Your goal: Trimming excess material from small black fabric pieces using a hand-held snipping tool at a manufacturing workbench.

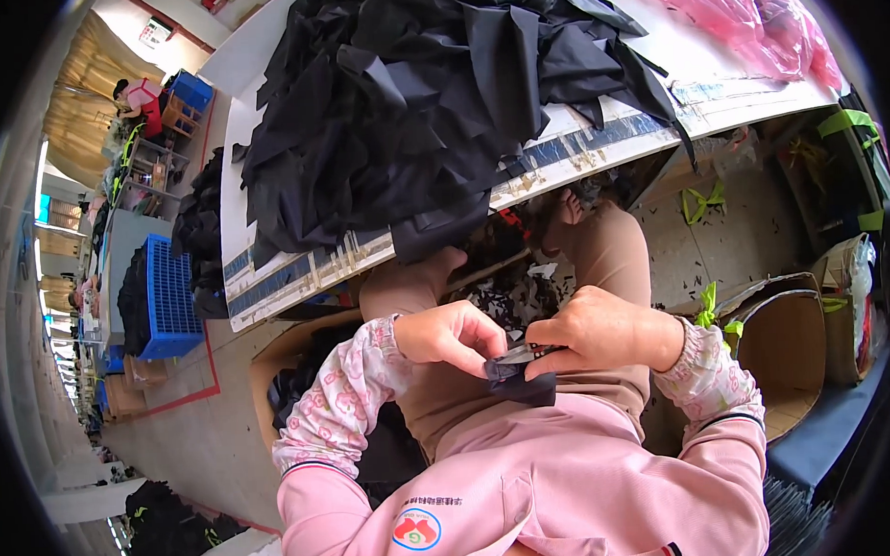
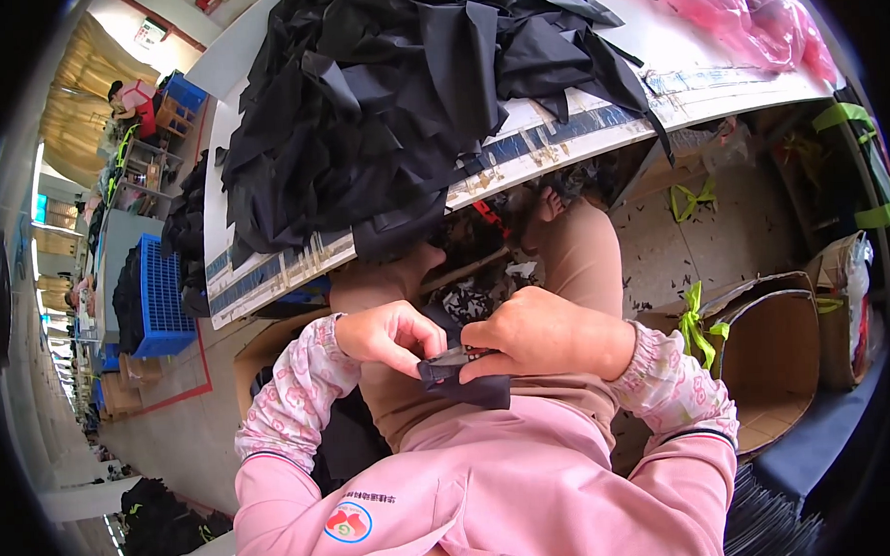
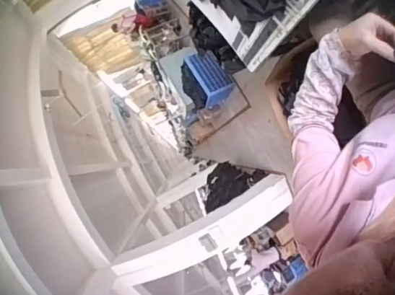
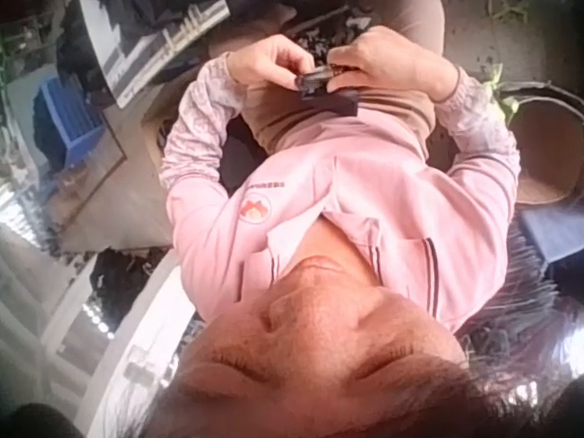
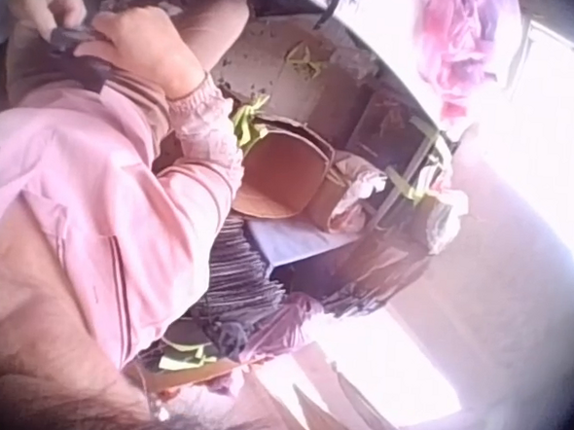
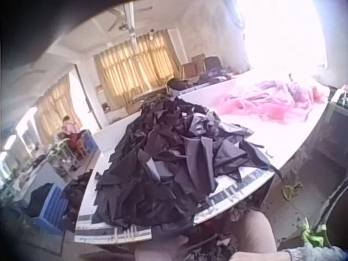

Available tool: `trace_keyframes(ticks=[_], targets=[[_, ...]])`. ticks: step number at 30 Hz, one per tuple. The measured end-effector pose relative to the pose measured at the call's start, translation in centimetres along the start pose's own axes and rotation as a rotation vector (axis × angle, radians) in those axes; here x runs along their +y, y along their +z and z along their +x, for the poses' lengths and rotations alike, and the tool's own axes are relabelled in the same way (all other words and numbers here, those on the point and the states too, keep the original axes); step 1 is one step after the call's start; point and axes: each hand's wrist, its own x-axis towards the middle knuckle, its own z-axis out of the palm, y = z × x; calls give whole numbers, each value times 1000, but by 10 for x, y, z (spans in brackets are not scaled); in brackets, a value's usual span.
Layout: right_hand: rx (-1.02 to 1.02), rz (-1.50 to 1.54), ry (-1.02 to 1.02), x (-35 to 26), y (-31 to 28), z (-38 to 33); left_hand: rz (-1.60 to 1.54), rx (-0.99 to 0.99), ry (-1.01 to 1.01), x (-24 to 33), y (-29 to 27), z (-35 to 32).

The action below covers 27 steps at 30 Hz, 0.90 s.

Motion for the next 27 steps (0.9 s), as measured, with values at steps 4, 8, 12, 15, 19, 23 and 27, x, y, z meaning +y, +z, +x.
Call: trace_keyframes(ticks=[4,8,12,15,19,23,27], targets=[[-19,-8,3,1,-1,-1,27,-4,13,-1,0,2],[-23,38,-17,-2,0,2,45,-3,-24,0,1,3],[-65,24,-3,-3,-2,4,83,-25,-41,0,0,5],[-83,3,1,-1,-1,5,90,-12,-39,0,2,5],[-46,54,22,5,0,-1,51,-9,-68,-6,0,3],[167,145,158,7,2,-10,-1,251,88,-11,8,1],[461,-11,254,-1,23,-12,-98,662,403,-22,19,6]])
